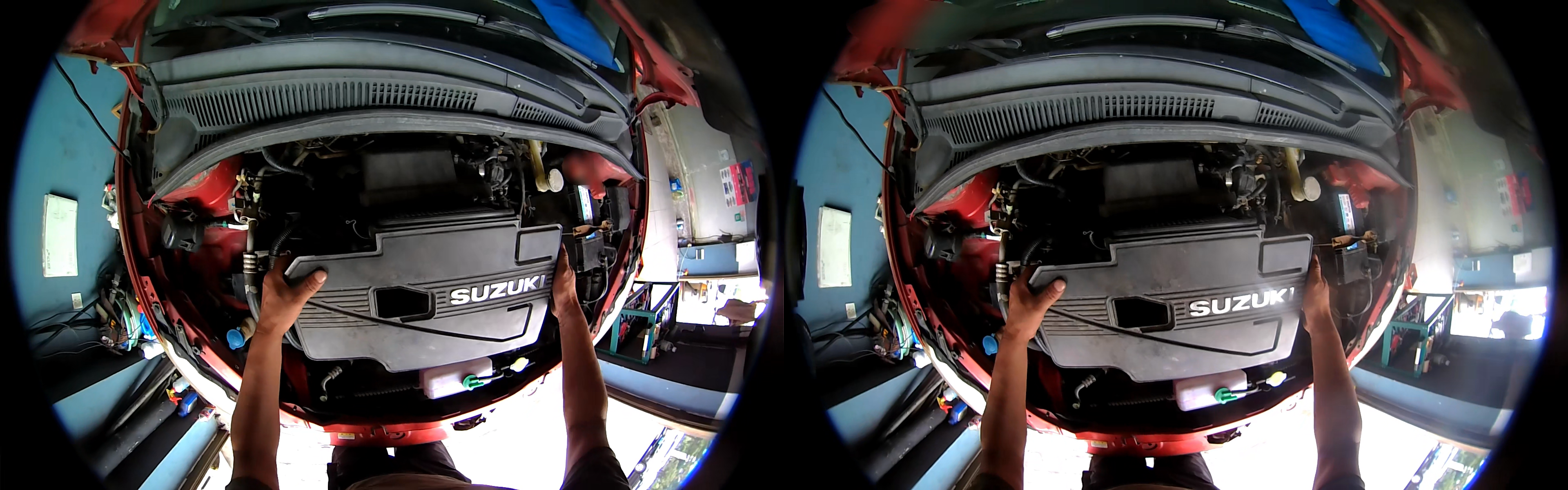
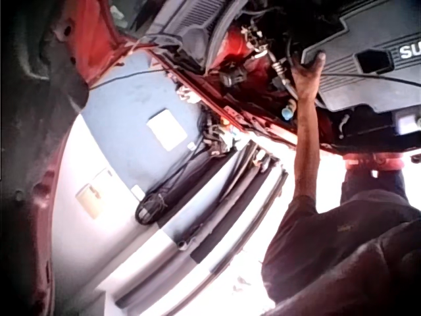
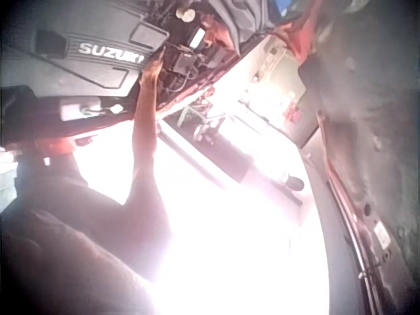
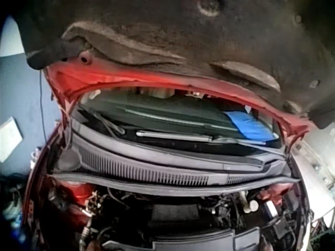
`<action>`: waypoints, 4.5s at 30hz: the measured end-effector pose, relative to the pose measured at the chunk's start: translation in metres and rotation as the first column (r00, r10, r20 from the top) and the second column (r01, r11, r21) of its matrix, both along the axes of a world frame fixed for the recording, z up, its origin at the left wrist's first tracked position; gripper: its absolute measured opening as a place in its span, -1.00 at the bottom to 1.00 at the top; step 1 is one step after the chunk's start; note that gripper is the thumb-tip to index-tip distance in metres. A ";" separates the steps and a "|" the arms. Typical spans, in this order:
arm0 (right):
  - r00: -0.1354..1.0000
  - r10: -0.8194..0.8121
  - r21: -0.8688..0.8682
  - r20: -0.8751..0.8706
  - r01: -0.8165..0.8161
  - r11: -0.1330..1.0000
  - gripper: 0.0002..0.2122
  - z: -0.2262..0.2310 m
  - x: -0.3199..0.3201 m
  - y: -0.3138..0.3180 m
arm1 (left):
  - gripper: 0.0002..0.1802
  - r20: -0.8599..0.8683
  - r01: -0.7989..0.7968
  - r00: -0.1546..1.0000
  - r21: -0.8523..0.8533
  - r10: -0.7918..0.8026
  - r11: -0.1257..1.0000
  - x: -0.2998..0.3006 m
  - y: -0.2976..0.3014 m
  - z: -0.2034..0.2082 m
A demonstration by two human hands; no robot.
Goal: The person removes the engine cover from a red Suzuki, retrieves a new air filter, and installs it into the engine bay. They then reassemble the engine cover and secure it in place.
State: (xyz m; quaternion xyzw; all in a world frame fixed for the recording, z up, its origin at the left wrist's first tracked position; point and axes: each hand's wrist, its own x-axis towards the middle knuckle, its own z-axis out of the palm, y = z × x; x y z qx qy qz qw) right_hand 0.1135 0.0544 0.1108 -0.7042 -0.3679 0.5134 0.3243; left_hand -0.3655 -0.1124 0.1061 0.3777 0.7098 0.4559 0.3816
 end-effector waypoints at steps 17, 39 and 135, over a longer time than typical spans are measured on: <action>0.982 0.022 0.037 -0.186 -0.016 0.999 -0.49 -0.008 -0.002 0.004 | -0.41 -0.084 -0.021 0.996 -0.056 0.017 0.998 -0.002 -0.002 0.009; 0.977 0.105 0.331 0.185 -0.163 0.930 -0.35 -0.030 0.017 -0.008 | -0.61 -0.896 0.693 0.190 -0.167 -0.401 0.701 -0.016 0.148 0.023; 0.924 0.081 0.015 0.374 -0.093 0.996 -0.38 -0.021 -0.048 0.034 | 0.14 0.160 0.307 0.949 -0.293 -0.270 0.905 0.005 0.202 0.022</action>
